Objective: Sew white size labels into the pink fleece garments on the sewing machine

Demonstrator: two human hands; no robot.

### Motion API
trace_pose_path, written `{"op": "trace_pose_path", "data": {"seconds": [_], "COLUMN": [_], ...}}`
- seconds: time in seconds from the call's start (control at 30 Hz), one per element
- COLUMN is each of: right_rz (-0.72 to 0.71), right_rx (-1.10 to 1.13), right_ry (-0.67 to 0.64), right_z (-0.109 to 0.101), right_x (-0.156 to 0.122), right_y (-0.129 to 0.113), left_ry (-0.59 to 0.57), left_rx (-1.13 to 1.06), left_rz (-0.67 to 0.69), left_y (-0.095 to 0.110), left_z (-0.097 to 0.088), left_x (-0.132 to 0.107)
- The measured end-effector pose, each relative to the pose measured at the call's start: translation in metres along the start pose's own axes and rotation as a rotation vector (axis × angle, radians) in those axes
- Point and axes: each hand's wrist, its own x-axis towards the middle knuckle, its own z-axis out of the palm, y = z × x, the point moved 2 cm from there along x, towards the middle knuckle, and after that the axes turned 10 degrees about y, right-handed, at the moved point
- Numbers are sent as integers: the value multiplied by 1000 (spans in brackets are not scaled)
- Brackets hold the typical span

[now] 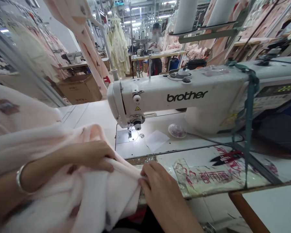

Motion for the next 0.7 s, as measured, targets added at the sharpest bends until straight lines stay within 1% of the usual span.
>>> {"op": "trace_pose_path", "data": {"seconds": [0.03,0.07,0.13,0.2,0.27,0.33,0.4,0.5,0.57,0.6,0.7], "right_rz": [25,38,41,23,-22,-52,-37,52,90,99,94], "right_rx": [-8,-5,11,26,82,184,307,506,581,588,551], "right_ry": [-10,-23,-28,-11,-6,-43,-140,-360,-446,-456,-416], "right_z": [2,3,3,-1,-7,-14,-20,-27,-29,-30,-31], "right_x": [4,7,12,14,18,24,32,44,50,53,56], "right_y": [2,3,5,6,7,10,13,14,13,12,10], "left_ry": [70,136,243,290,301,294,261,221,206,190,149], "left_rx": [46,60,30,-7,-35,-120,-255,-397,-451,-479,-581], "left_rz": [-25,-14,90,213,275,282,228,105,85,87,78], "left_y": [6,14,32,44,47,42,34,24,22,22,24], "left_z": [3,8,17,27,34,36,33,27,22,21,20], "left_x": [2,4,9,15,20,22,21,18,17,17,18]}}
